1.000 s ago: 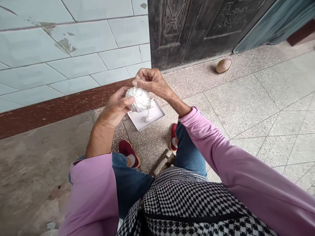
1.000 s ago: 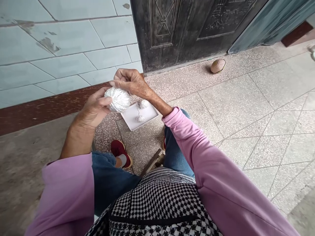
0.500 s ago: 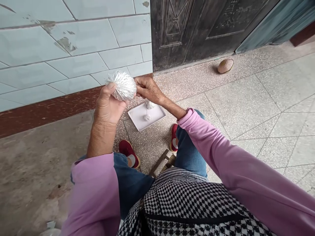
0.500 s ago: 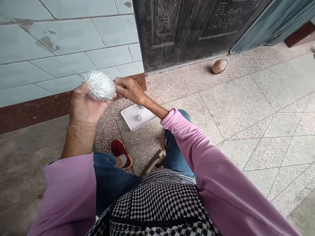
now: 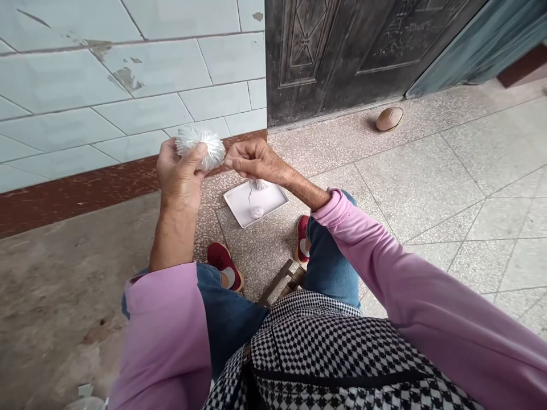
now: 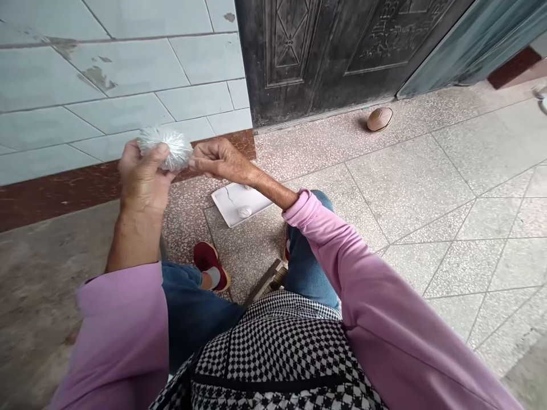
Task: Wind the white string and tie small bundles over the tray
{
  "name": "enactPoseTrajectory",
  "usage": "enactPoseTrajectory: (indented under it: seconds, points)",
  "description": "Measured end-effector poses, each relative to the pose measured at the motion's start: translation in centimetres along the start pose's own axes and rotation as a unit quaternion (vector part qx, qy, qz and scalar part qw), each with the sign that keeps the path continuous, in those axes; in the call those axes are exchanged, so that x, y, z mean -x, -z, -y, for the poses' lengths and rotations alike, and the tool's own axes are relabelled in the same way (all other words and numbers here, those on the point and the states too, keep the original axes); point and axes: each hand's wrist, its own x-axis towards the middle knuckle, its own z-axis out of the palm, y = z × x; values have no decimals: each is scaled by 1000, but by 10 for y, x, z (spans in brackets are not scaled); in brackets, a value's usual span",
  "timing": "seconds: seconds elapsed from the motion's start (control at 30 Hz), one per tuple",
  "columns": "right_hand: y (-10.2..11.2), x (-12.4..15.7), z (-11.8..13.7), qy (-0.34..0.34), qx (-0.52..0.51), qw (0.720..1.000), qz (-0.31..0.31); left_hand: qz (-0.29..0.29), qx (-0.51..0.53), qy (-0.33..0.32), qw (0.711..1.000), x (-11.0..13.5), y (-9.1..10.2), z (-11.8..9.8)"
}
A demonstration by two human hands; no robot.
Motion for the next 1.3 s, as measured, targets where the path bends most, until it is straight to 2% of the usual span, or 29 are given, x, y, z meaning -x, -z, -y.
enactPoseTrajectory:
  seconds: [0.13,0.33,0.47,0.53,0.63,0.73,0.87,1.03,1.17,1.3]
  points:
    - [10,4,22,-24,-14,999,-23,13,-69,9,998,0,2,5]
    - [9,7,54,-91,29,991,-95,165,-57,69,982,23,-4,-9]
    - [4,7,56,-93,55,989,-101,199,-62,83,975,30,-6,-16]
    - [3,7,55,-95,64,989,-95,202,-72,85,973,30,-7,-15]
    - [3,6,53,-96,77,988,-90,174,-87,91,977,30,-9,-13]
    - [7,4,47,-65,84,990,-90,159,-104,82,978,30,-11,-11]
    - [18,-1,37,-31,59,994,-92,202,-74,95,972,32,-14,-13]
    - [36,-6,20,-49,6,996,-74,281,-43,113,952,39,-21,-20]
    - [35,-13,6,-85,2,992,-96,244,-43,98,964,40,-23,-17]
    - [25,-20,-6,-85,8,988,-126,208,-20,91,974,37,-23,-13]
